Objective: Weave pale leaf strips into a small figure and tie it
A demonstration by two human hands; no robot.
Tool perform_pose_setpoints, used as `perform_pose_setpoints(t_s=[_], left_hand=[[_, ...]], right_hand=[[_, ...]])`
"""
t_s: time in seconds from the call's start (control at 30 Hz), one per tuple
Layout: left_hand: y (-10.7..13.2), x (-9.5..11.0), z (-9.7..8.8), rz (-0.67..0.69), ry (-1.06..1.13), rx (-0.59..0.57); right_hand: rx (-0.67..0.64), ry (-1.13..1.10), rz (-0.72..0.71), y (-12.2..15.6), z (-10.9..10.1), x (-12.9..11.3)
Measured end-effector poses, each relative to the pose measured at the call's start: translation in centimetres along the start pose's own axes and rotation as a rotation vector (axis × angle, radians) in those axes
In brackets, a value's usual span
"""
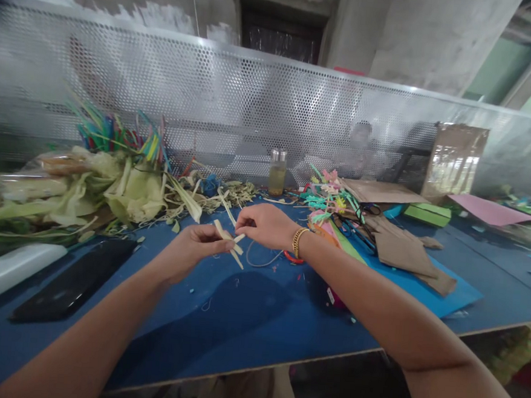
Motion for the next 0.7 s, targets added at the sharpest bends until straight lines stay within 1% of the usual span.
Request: perform_pose_setpoints(t_s=[0.13, 0.3, 0.4, 0.6, 0.7], left_hand=[[-0.2, -0.2, -0.4, 0.023, 0.034, 0.072], [-0.2, -0.3, -0.4, 0.008, 0.132, 0.117], [-0.3, -0.5, -0.5, 0.001, 0.178, 0.147], [-0.7, -1.0, -0.8, 0.001, 0.233, 0.232], [-0.7, -1.0, -0.9, 0.003, 0.24, 0.267]], right_hand=[[0.015, -0.125, 0.047, 0.5, 0.5, 0.4], [-0.006, -0.29, 0.077, 0.7, 1.5, 0.7], [0.011, -0.294, 0.081, 0.9, 1.8, 1.0], [0.079, -0.193, 0.105, 1.4, 1.3, 0.8], [0.064, -0.278, 0.148, 1.5, 1.7, 0.5]])
Point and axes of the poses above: each hand's wrist, its own y-axis away from the middle knuckle, its own z-axis out of the palm, x = y × z, the point moved 3 cm from there along -y, towards the middle knuckle, and after that the axes turned 2 degrees about y, right-handed, at the moved point
